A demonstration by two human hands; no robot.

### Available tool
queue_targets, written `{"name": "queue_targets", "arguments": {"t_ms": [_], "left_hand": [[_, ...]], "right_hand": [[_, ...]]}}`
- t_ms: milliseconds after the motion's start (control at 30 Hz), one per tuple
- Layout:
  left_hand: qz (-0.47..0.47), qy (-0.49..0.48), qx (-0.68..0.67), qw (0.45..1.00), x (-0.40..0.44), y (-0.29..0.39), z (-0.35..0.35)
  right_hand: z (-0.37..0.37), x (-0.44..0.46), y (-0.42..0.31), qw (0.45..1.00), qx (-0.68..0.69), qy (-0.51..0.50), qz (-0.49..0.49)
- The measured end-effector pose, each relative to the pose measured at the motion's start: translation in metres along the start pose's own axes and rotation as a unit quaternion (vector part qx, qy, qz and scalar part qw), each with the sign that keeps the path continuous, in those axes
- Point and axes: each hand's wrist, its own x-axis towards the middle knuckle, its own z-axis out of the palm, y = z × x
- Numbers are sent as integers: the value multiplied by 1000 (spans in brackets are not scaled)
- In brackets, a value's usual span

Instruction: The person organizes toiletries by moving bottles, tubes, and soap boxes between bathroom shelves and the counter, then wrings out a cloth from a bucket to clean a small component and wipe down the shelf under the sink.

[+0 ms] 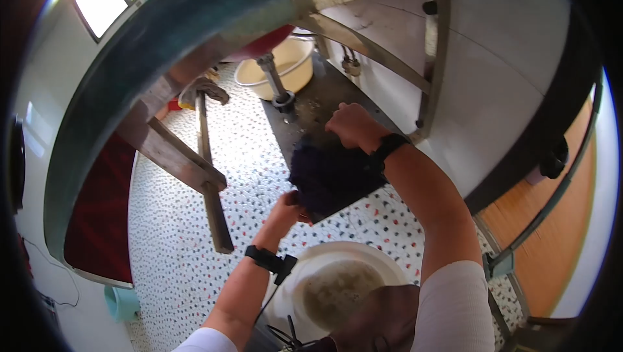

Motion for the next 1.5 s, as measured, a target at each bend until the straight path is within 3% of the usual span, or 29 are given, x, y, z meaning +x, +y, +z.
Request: {"name": "queue_targets", "arguments": {"t_ms": [67,167,233,267,333,367,500,567,600,667,700,767,900,967,1000,1067,1100,1167,1200,1233,1267,1300,1333,1400,1467,1500], "left_hand": [[15,-3,-3,1000,-2,4,2],[7,-1,2,1000,-4,8,3],[9,3,24,1000,-3,8,4],[6,2,21,1000,-6,11,5],[11,12,33,999,-8,15,8],[8,8,39,999,-3,10,5],[10,9,25,1000,-5,13,5],[7,3,13,1000,-7,14,5],[8,8,14,1000,-7,13,5],[5,7,2,1000,-6,11,5],[7,7,0,1000,-4,10,4],[1,14,3,1000,-3,8,3],[-2,22,44,999,-5,9,6],[-11,53,110,992,-8,11,7],[-10,52,109,993,-18,23,10],[116,191,385,896,-37,43,14],[196,208,397,872,-33,39,7],[224,197,257,919,-44,57,10],[237,173,196,936,-47,59,12],[228,166,198,939,-53,60,17],[222,94,136,961,-64,67,25],[215,25,72,974,-71,71,33],[210,24,73,975,-73,70,40],[296,-14,108,949,-75,67,54],[323,-8,153,934,-73,63,52],[340,49,168,924,-75,66,55]], "right_hand": [[-19,-20,2,998,-18,-65,-17],[-31,-36,8,981,101,-165,-27],[-33,-45,21,964,256,-72,10],[-37,-47,24,963,257,-77,11],[-45,-51,32,893,437,9,109],[-32,-49,39,827,542,49,139],[-3,-30,30,821,528,119,184],[17,-21,17,896,409,88,148],[23,-17,10,896,411,88,144],[32,-12,-5,955,244,15,169],[29,-16,-16,956,243,15,163],[18,-25,-36,987,63,60,137],[34,-30,-17,973,145,112,139],[31,-35,-13,890,345,213,209],[17,-38,-18,891,344,213,209],[-15,-57,-27,705,629,188,269],[-32,-66,-34,705,627,185,275],[-56,-80,-56,556,777,169,243],[-57,-86,-63,550,777,167,255],[-56,-89,-69,493,826,150,229],[-57,-91,-76,434,868,135,199],[-58,-94,-86,400,888,131,187],[-53,-94,-97,397,888,131,190],[-41,-91,-115,325,922,127,169],[-39,-90,-130,329,920,126,171],[-45,-90,-135,324,915,133,199]]}}
